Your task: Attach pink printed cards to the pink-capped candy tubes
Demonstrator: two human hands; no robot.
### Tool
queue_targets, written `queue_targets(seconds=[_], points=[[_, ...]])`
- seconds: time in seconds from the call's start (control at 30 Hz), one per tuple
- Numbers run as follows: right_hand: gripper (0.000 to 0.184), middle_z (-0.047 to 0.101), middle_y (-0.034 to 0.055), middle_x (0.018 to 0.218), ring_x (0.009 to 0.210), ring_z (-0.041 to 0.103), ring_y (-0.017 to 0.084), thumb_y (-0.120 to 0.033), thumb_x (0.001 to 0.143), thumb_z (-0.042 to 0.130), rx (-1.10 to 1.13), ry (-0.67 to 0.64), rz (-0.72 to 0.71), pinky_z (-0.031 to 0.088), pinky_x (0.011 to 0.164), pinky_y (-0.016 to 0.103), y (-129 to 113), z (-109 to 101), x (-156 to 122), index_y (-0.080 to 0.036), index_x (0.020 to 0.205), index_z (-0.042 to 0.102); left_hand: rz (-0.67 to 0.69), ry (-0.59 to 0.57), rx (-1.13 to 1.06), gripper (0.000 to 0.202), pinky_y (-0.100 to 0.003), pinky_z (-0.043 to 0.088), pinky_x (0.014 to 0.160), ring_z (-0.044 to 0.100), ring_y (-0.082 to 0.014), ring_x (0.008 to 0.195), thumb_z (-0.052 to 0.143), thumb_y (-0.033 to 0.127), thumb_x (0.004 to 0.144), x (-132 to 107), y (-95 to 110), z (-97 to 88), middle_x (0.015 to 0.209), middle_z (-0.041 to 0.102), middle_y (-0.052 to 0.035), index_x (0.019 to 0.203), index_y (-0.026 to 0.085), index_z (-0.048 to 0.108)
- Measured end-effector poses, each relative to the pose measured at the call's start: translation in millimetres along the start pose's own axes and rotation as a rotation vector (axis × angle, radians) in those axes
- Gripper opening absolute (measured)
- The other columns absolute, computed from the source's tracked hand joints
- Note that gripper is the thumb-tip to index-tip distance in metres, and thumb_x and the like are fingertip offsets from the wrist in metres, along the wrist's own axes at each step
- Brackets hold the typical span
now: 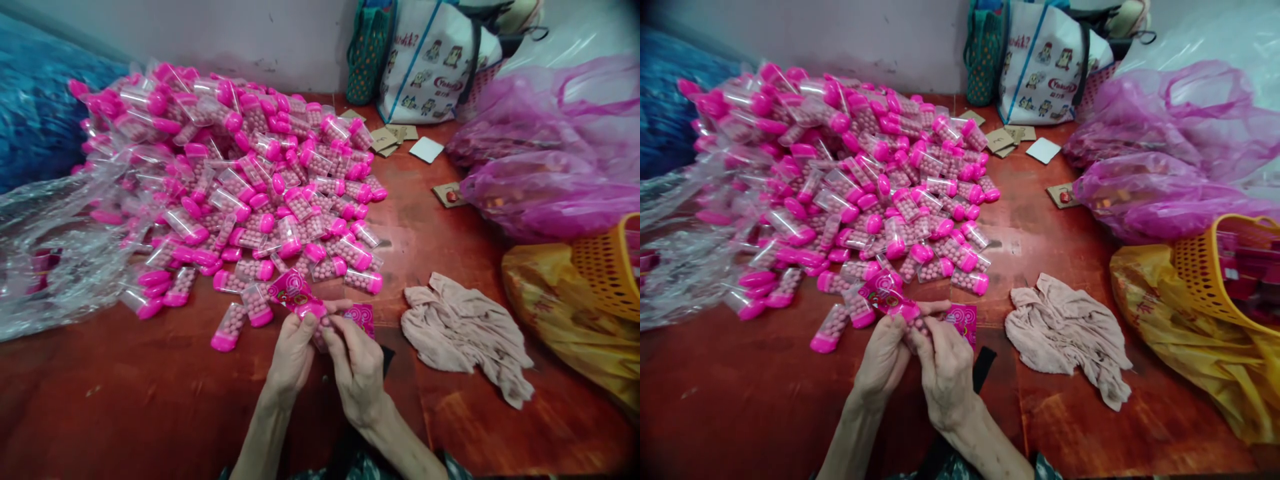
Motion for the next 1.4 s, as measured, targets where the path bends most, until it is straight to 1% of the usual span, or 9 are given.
queue_targets(seconds=[0.07, 0.17, 0.37, 0.47, 0.6, 0.93, 1.13, 1.3, 1.4], points=[[0.021, 0.063, 0.0085, 0.086, 0.080, 0.059, 0.019, -0.018, 0.088, 0.045, -0.094, 0.031, -0.070, 0.049, 0.071, 0.033, -6.4, -12.2, 6.0, -0.018, 0.103, 0.060, 0.056, -0.002, 0.018, 0.025, -0.030, 0.049, 0.061, 0.063, -0.0199, 0.068, 0.066, 0.036, 0.071, -0.5, 4.2, -4.5, 0.077, 0.070, -0.0097, 0.080, 0.012, 0.067], [0.022, 0.059, 0.0085, 0.089, 0.085, 0.056, 0.020, -0.019, 0.087, 0.047, -0.136, 0.095, -0.044, 0.047, 0.074, 0.035, -10.4, -27.5, 18.9, -0.019, 0.105, 0.060, 0.070, -0.006, 0.083, 0.026, -0.027, 0.048, 0.054, 0.061, -0.0176, 0.057, 0.070, 0.037, 0.066, -2.4, 6.6, -14.0, 0.063, 0.068, -0.0066, 0.077, 0.013, 0.068], [0.016, 0.061, 0.0045, 0.088, 0.085, 0.054, 0.019, -0.026, 0.085, 0.052, 0.092, -0.167, 0.020, 0.046, 0.074, 0.032, -7.2, -10.2, 34.2, -0.022, 0.093, 0.066, -0.062, -0.086, 0.165, 0.027, -0.024, 0.043, 0.042, 0.055, -0.0139, 0.041, 0.072, 0.037, 0.064, -7.0, -2.4, -15.7, 0.047, 0.059, -0.0021, 0.068, 0.012, 0.064], [0.018, 0.061, 0.0034, 0.081, 0.081, 0.054, 0.018, -0.025, 0.086, 0.051, 0.183, -0.139, 0.116, 0.045, 0.073, 0.031, 0.0, -5.5, 34.7, -0.021, 0.086, 0.068, -0.078, -0.090, 0.168, 0.022, -0.022, 0.043, 0.043, 0.056, -0.0128, 0.044, 0.073, 0.027, 0.063, -7.2, -1.8, -9.0, 0.052, 0.060, -0.0007, 0.075, 0.013, 0.062], [0.021, 0.058, 0.0036, 0.079, 0.076, 0.056, 0.017, -0.026, 0.086, 0.051, 0.283, -0.091, 0.208, 0.046, 0.069, 0.029, 7.5, -6.8, 34.9, -0.019, 0.079, 0.069, -0.110, -0.114, 0.217, 0.027, -0.021, 0.044, 0.046, 0.057, -0.0125, 0.049, 0.069, 0.020, 0.068, -5.2, 0.1, -3.7, 0.061, 0.063, -0.0028, 0.093, 0.013, 0.060], [0.024, 0.059, 0.0034, 0.078, 0.070, 0.057, 0.016, -0.025, 0.087, 0.048, 0.283, 0.127, 0.255, 0.047, 0.062, 0.028, 10.0, 0.8, 20.5, -0.018, 0.073, 0.067, -0.069, 0.000, 0.036, 0.019, -0.016, 0.036, 0.039, 0.049, -0.0071, 0.044, 0.069, 0.026, 0.069, -3.2, -8.7, 0.4, 0.056, 0.056, 0.0010, 0.079, 0.013, 0.059], [0.027, 0.059, 0.0049, 0.078, 0.072, 0.055, 0.017, -0.023, 0.087, 0.047, 0.158, 0.140, 0.154, 0.046, 0.065, 0.031, 9.3, 3.7, 14.6, -0.018, 0.069, 0.067, -0.027, 0.076, -0.015, 0.019, -0.015, 0.036, 0.041, 0.046, -0.0049, 0.042, 0.069, 0.025, 0.069, -0.9, -8.8, -1.1, 0.056, 0.053, 0.0031, 0.081, 0.013, 0.059], [0.024, 0.061, 0.0062, 0.086, 0.083, 0.056, 0.019, -0.024, 0.088, 0.045, 0.179, 0.156, 0.120, 0.046, 0.073, 0.033, 9.8, -5.6, 21.2, -0.019, 0.082, 0.067, 0.002, 0.009, 0.048, 0.015, -0.016, 0.033, 0.040, 0.048, -0.0067, 0.044, 0.065, 0.024, 0.073, 0.0, 0.4, -1.4, 0.061, 0.056, 0.0006, 0.081, 0.014, 0.057], [0.019, 0.061, 0.0064, 0.092, 0.087, 0.057, 0.019, -0.031, 0.083, 0.053, 0.252, 0.116, 0.168, 0.047, 0.076, 0.033, 11.6, -7.5, 30.4, -0.018, 0.089, 0.065, -0.024, -0.041, 0.112, 0.016, -0.016, 0.031, 0.039, 0.048, -0.0070, 0.044, 0.064, 0.023, 0.073, -0.5, -1.4, -3.1, 0.061, 0.057, 0.0001, 0.084, 0.015, 0.058]])
Point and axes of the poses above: each hand's wrist, its own x-axis towards the middle knuckle, its own z-axis out of the palm, y = z × x, the point moved 4 cm from there along x, towards the middle knuckle
